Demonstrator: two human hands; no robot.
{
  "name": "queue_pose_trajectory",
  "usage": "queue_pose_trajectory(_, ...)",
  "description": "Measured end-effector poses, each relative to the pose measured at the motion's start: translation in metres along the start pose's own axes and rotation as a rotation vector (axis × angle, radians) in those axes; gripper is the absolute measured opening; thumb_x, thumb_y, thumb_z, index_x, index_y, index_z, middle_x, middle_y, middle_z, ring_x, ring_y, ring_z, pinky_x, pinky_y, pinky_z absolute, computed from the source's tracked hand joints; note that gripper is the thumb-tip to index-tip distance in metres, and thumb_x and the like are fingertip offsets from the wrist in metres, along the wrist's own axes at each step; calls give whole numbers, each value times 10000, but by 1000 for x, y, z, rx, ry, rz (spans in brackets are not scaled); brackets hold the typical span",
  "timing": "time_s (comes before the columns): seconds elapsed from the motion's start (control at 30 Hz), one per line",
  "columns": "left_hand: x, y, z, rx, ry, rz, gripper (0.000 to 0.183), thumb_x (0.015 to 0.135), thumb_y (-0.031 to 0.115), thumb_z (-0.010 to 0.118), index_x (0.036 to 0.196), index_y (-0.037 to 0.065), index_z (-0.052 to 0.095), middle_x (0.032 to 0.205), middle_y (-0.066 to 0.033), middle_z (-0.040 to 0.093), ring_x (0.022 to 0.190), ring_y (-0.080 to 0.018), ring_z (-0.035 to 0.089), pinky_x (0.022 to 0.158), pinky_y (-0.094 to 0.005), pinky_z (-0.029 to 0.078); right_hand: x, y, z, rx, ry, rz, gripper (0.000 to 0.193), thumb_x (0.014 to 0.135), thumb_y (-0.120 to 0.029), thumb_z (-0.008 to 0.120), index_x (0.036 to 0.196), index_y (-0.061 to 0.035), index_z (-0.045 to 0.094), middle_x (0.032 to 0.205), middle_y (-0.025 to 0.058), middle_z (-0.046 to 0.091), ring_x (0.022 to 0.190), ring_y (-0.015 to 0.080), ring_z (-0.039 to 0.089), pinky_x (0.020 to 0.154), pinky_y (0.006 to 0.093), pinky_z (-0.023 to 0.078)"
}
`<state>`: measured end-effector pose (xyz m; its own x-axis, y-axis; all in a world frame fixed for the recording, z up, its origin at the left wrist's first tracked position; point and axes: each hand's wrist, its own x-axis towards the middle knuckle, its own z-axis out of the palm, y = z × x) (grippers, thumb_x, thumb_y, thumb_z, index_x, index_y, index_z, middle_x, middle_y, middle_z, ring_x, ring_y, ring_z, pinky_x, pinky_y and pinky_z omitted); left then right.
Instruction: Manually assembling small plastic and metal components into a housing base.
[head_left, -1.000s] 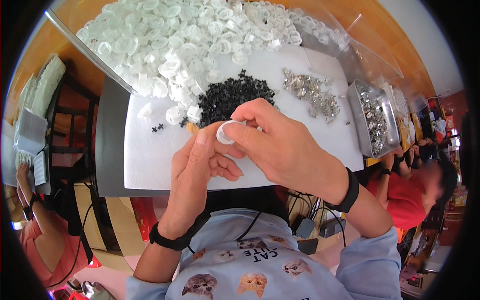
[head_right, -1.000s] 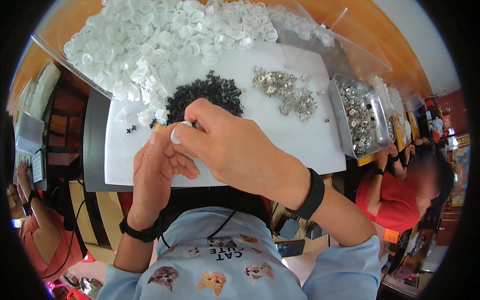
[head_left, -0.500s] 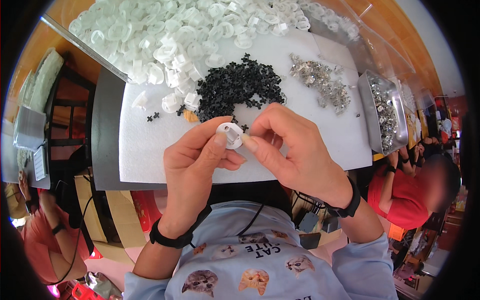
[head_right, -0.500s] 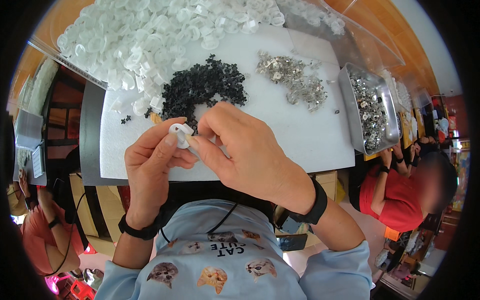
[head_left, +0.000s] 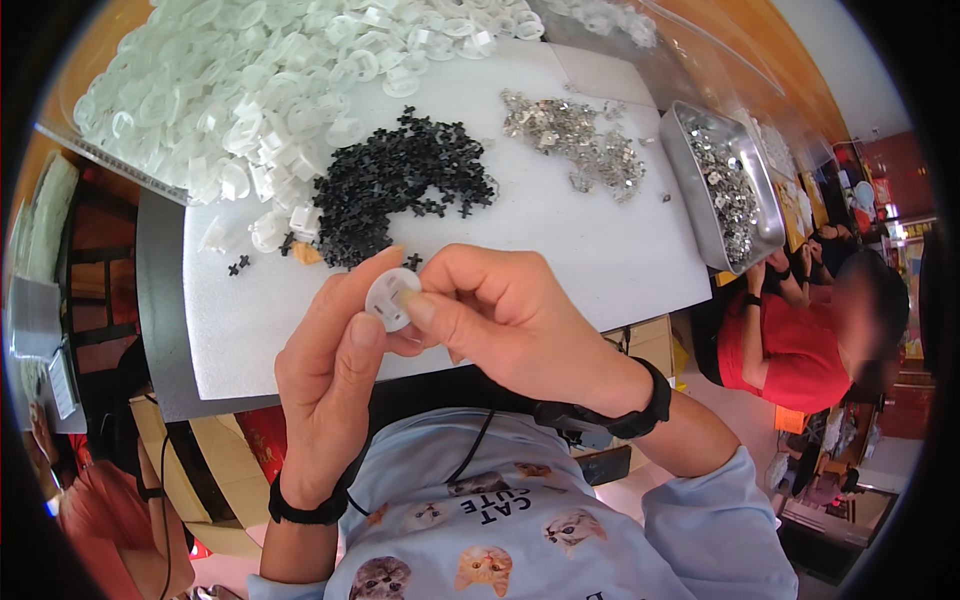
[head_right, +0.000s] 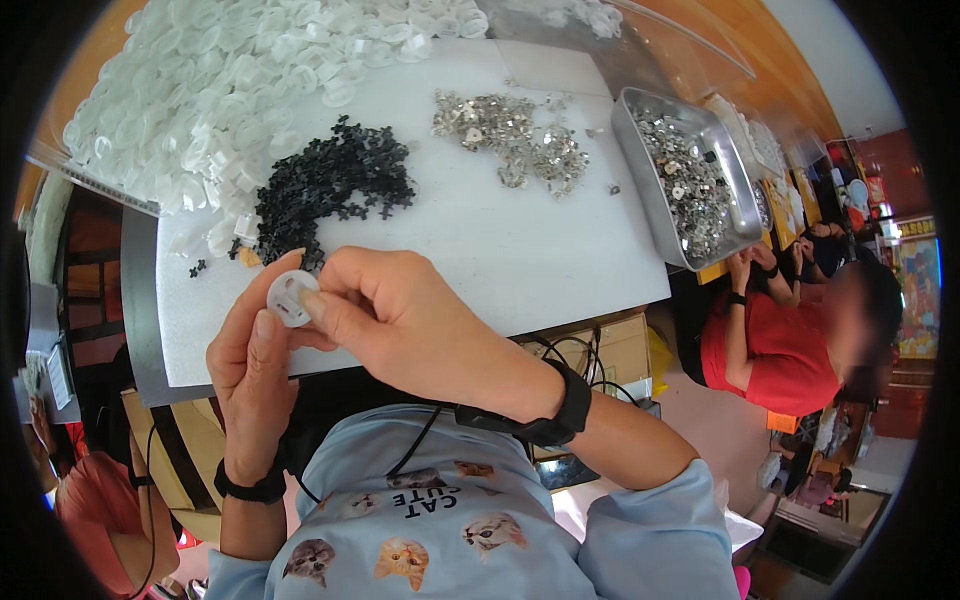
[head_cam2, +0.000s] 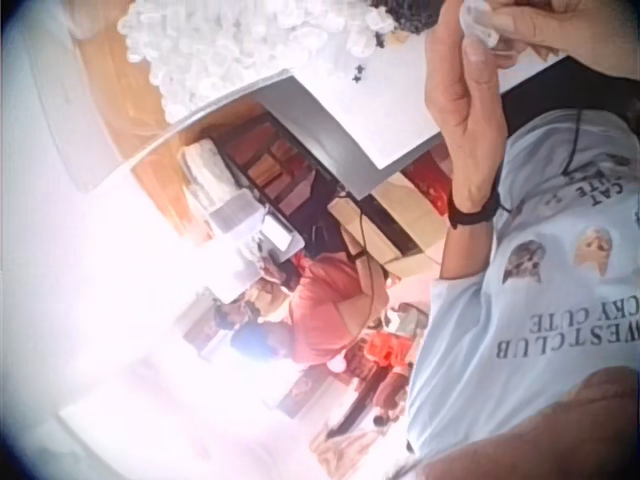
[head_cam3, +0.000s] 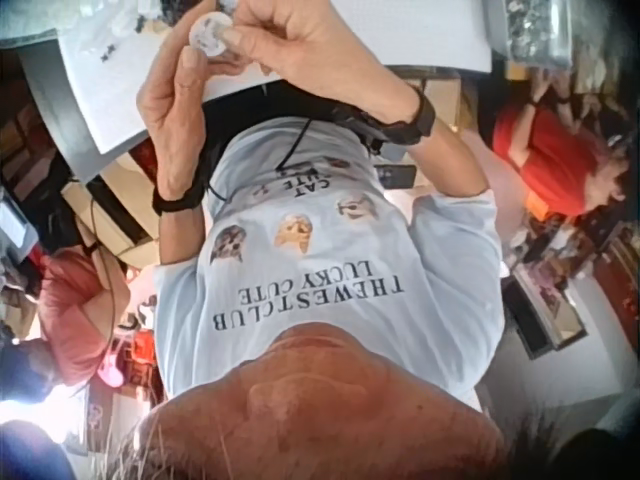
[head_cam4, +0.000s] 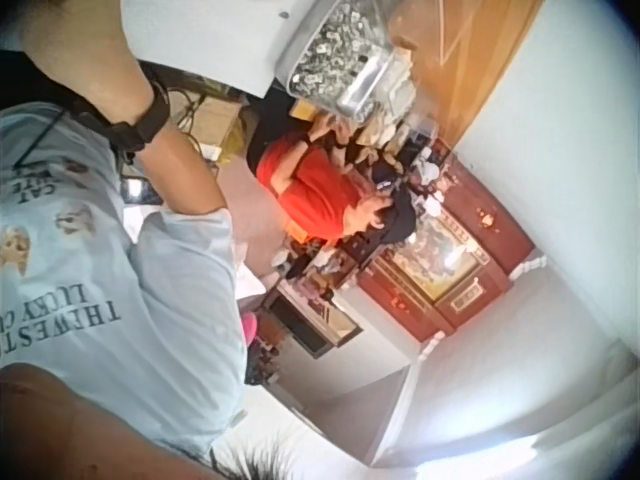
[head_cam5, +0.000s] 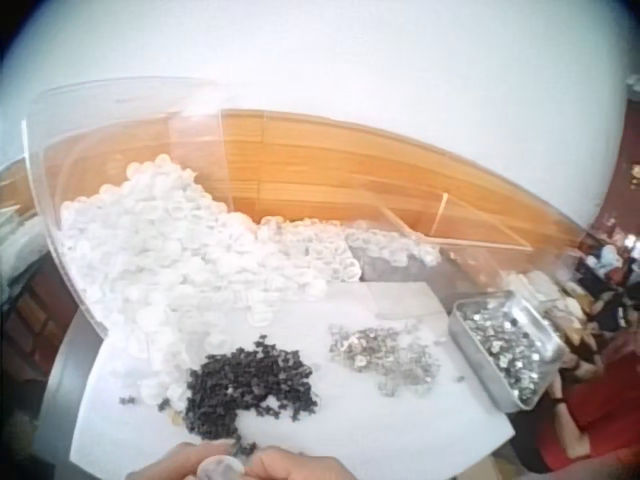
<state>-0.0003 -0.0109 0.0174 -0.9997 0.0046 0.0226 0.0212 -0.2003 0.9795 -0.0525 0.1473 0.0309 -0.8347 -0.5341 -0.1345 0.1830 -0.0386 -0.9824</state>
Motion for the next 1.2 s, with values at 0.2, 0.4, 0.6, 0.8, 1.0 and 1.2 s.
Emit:
queue_pose_trajectory(0.2,-4,3,7,188,72,108,392,980,222,482,1247,-62,517,1007,-117,635,788,-131,622,720,-262,518,-8,-1,-12,-154,-18,-90,163,912,-119,574,803,1,557,634,43,519,579,81,463,498,269,394)
queue_pose_trajectory(0.4,2,2,9,10,115,42,344,973,194,485,1173,-77,553,947,-154,643,718,-125,620,666,-243,519,-17,-35,-90,-929,238,-308,73,870,-49,572,921,3,574,742,45,515,638,107,471,583,242,403)
queue_pose_trajectory(0.6,2,-5,17,-34,57,2,340,975,205,481,1149,-74,569,861,-143,650,662,-123,617,597,-238,523,-13,-35,-116,-1430,335,-227,110,830,-38,500,909,-17,574,874,160,568,794,377,574,697,455,454)
queue_pose_trajectory(0.8,1,-11,15,-38,62,-20,345,982,220,473,1143,-67,578,856,-142,651,662,-123,616,596,-236,520,-7,-33,-116,-1517,294,-113,91,849,-63,493,875,-12,564,865,163,547,810,382,576,694,468,452)
queue_pose_trajectory(1.0,1,-12,15,-23,53,-19,348,983,226,475,1148,-63,577,862,-141,650,655,-124,612,591,-240,516,-8,-29,-116,-1508,325,-137,100,865,-92,498,848,-10,552,867,157,548,810,377,574,690,464,454)
queue_pose_trajectory(1.2,3,-12,16,-44,56,-30,345,982,226,479,1143,-63,579,865,-145,652,652,-125,610,587,-238,512,-22,-38,-109,-1451,327,-152,97,869,-97,509,855,-12,554,878,144,560,803,363,575,695,445,459)
